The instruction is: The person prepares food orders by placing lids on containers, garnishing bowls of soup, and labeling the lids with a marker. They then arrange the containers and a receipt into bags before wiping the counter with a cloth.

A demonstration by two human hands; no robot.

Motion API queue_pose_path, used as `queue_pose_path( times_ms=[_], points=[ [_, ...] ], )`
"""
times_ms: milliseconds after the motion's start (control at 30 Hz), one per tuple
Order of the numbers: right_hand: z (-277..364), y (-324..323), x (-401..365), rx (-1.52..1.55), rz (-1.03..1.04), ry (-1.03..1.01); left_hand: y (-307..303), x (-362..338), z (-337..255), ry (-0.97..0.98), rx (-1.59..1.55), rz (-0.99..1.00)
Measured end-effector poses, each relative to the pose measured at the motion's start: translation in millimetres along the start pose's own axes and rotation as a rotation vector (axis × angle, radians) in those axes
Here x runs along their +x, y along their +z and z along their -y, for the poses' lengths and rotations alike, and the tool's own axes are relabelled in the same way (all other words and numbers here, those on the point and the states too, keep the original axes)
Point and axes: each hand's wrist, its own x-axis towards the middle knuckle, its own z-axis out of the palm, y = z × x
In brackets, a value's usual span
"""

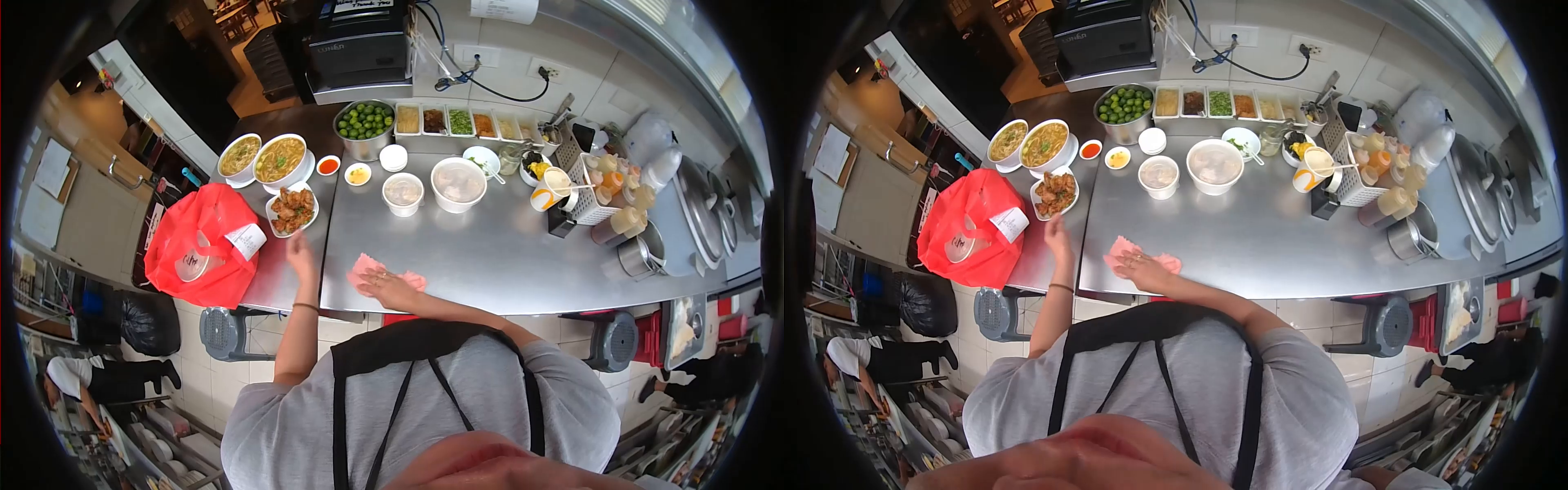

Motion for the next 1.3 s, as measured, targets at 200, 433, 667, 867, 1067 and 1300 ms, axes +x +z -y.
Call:
queue_pose_path(
  times_ms=[200, 433, 667, 867, 1067, 1300],
  points=[
    [10, -103, -23, 1.671, -0.598, 0.598, 88, -113, -65, 0.723, 0.465, 0.835],
    [-44, -170, -164, 0.396, -0.737, 0.873, 210, -79, -160, 0.902, 0.193, 0.590],
    [-80, -115, -243, -0.500, -0.443, 1.040, 299, -43, -322, 0.745, -0.567, 0.579],
    [-85, -112, -249, -0.418, -0.601, 0.982, 302, -51, -340, 0.335, -0.709, 0.876],
    [-84, -113, -250, -0.400, -0.658, 0.935, 291, -88, -366, 0.294, -0.924, 0.914],
    [-83, -114, -249, -0.403, -0.658, 0.941, 314, -60, -356, 0.380, -0.892, 0.866]
  ],
)
